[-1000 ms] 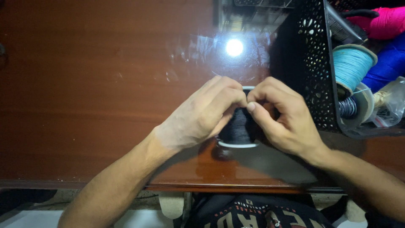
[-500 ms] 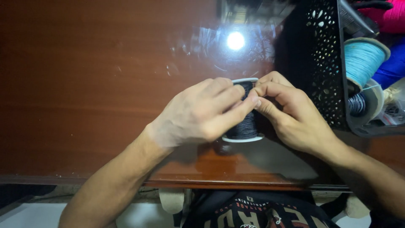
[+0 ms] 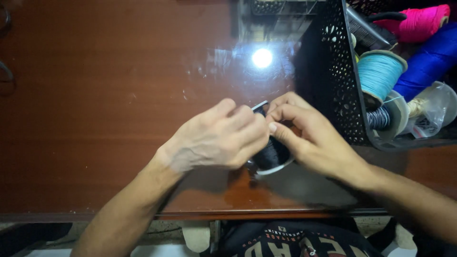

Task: The recorder is handling, inspecting, and organizing various spools of cord and thread on a desk.

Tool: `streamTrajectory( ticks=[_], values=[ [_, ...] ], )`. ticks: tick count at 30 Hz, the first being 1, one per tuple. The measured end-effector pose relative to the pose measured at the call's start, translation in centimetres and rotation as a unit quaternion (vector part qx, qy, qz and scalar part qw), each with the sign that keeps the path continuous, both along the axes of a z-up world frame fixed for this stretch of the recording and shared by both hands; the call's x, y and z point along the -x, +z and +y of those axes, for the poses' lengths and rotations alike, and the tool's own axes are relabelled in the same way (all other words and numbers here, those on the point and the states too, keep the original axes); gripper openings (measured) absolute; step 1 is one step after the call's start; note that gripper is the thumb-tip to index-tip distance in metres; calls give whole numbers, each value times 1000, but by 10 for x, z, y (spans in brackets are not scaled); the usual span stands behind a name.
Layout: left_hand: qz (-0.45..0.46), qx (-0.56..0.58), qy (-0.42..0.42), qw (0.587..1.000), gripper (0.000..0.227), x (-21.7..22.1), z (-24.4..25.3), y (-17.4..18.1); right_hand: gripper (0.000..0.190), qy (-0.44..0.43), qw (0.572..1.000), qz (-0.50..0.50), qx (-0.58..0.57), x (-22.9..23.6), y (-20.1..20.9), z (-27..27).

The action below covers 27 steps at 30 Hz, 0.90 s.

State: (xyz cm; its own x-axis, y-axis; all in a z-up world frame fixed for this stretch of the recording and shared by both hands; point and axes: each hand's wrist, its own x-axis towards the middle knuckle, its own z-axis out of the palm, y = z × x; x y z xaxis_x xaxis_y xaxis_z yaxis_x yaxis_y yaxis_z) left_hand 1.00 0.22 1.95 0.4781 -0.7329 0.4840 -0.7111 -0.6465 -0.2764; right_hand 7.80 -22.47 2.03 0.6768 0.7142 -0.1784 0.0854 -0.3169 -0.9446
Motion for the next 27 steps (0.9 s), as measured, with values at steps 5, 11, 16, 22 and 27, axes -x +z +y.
streamTrajectory(
  ticks=[5,11,16,22,27],
  values=[
    [159,62,37,985,26,4,-6,17,12,48,992,-114,25,10,5,3],
    [233,84,87,965,24,18,-4,23,11,16,991,-129,12,11,-1,2],
    [233,146,87,957,20,20,1,27,11,11,995,-100,2,11,-5,-1],
    [281,200,32,938,31,18,4,28,15,-6,999,-43,-20,10,-3,-2],
    [283,205,38,936,24,17,3,25,66,20,999,-35,-4,15,5,-5]
  ],
)
